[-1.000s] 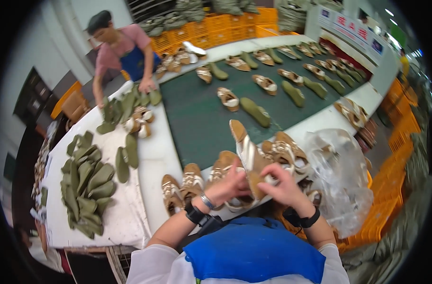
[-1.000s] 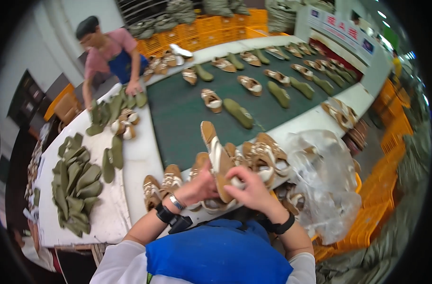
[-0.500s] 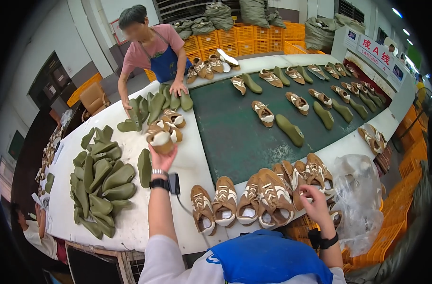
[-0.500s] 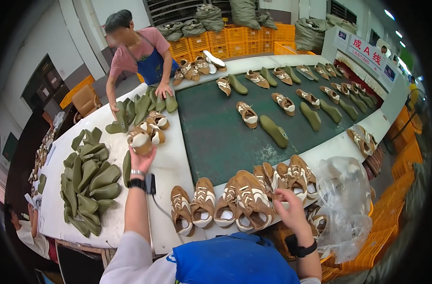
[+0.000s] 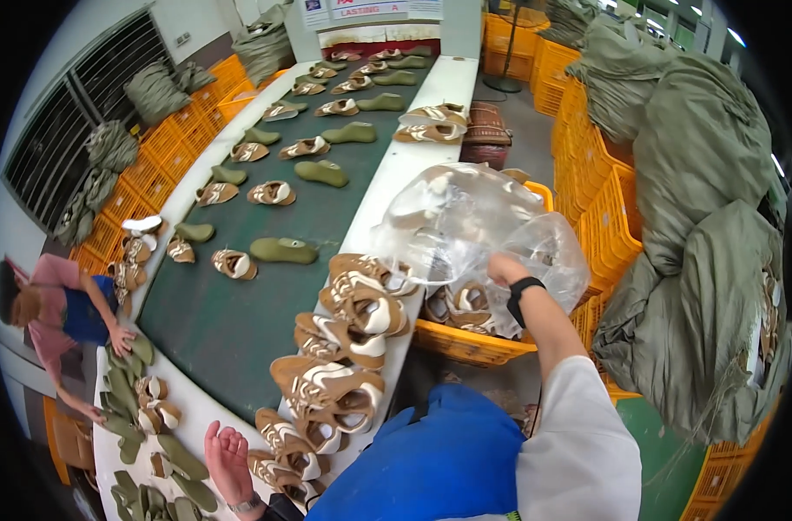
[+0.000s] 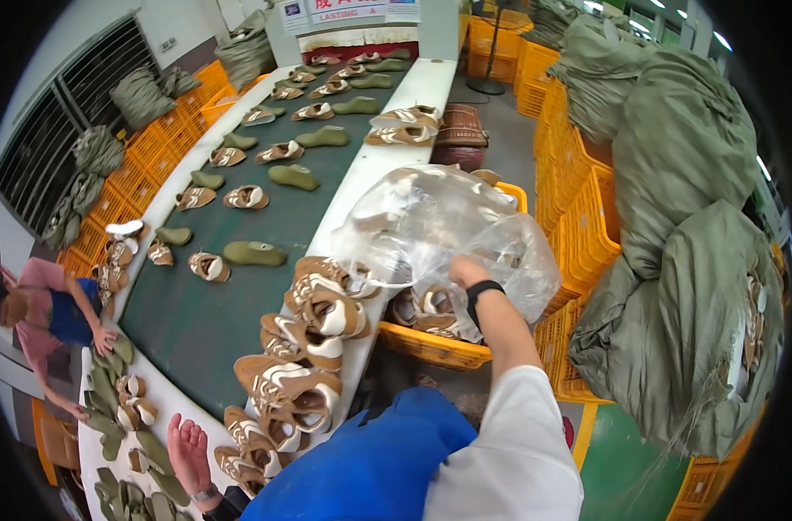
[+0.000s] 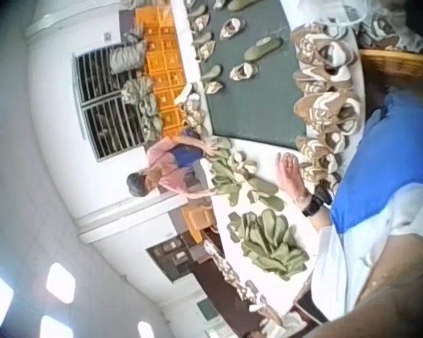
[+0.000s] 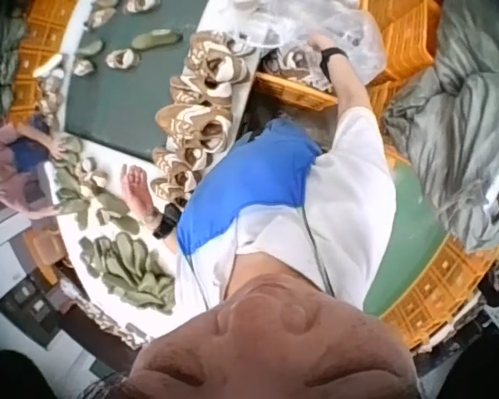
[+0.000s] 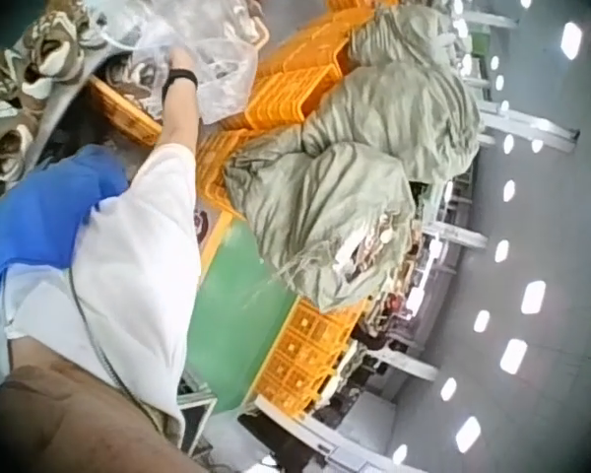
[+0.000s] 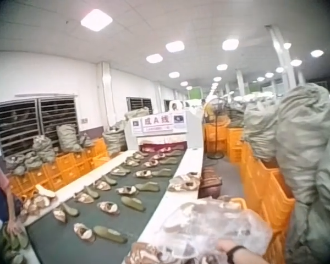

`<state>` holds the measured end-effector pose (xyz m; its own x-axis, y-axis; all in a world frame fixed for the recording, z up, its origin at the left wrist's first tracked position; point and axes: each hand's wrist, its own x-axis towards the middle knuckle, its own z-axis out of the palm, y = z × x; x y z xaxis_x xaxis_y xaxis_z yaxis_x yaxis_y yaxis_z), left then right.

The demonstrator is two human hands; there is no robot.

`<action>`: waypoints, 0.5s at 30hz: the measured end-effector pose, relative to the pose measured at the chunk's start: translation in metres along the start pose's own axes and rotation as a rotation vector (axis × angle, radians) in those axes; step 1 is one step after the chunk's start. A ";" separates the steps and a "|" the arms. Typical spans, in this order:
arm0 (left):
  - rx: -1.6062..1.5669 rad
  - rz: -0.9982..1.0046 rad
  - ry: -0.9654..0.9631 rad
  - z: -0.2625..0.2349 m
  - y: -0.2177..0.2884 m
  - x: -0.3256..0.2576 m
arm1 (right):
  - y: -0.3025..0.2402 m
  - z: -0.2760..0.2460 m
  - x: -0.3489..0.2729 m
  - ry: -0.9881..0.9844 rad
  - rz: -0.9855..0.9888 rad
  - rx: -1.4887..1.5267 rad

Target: The recorder is seen inspecting, handling, and organizing shoe components and partially assembled shoes on a factory production line.

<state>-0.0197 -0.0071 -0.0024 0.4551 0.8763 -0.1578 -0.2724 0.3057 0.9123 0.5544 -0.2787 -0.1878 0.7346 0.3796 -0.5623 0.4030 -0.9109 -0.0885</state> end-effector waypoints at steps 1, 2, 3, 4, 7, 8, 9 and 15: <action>0.003 -0.002 -0.007 0.019 -0.002 -0.005 | 0.005 -0.003 0.013 0.165 -0.037 0.061; 0.040 -0.010 -0.066 0.035 -0.004 -0.008 | 0.009 -0.008 0.028 0.331 -0.077 0.121; 0.080 -0.019 -0.133 0.053 -0.006 -0.007 | 0.017 -0.026 0.051 0.441 -0.165 0.188; 0.087 -0.012 -0.119 0.065 -0.010 -0.010 | 0.007 -0.058 0.053 0.553 -0.184 0.346; 0.137 0.028 -0.140 0.097 -0.020 -0.017 | -0.031 -0.162 0.037 0.576 -0.349 1.465; 0.138 0.031 -0.140 0.110 -0.024 -0.018 | -0.032 -0.186 0.025 0.536 -0.531 1.883; 0.158 0.023 -0.135 0.124 -0.029 -0.017 | -0.024 -0.194 0.045 0.558 -0.594 1.847; 0.231 -0.064 -0.143 0.175 -0.059 -0.024 | -0.113 -0.093 0.055 0.589 -0.661 -0.199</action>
<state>0.1342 -0.1113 0.0138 0.5846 0.7916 -0.1779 -0.0465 0.2516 0.9667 0.6003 -0.1393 -0.1322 0.4585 0.8860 0.0693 0.8882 -0.4543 -0.0688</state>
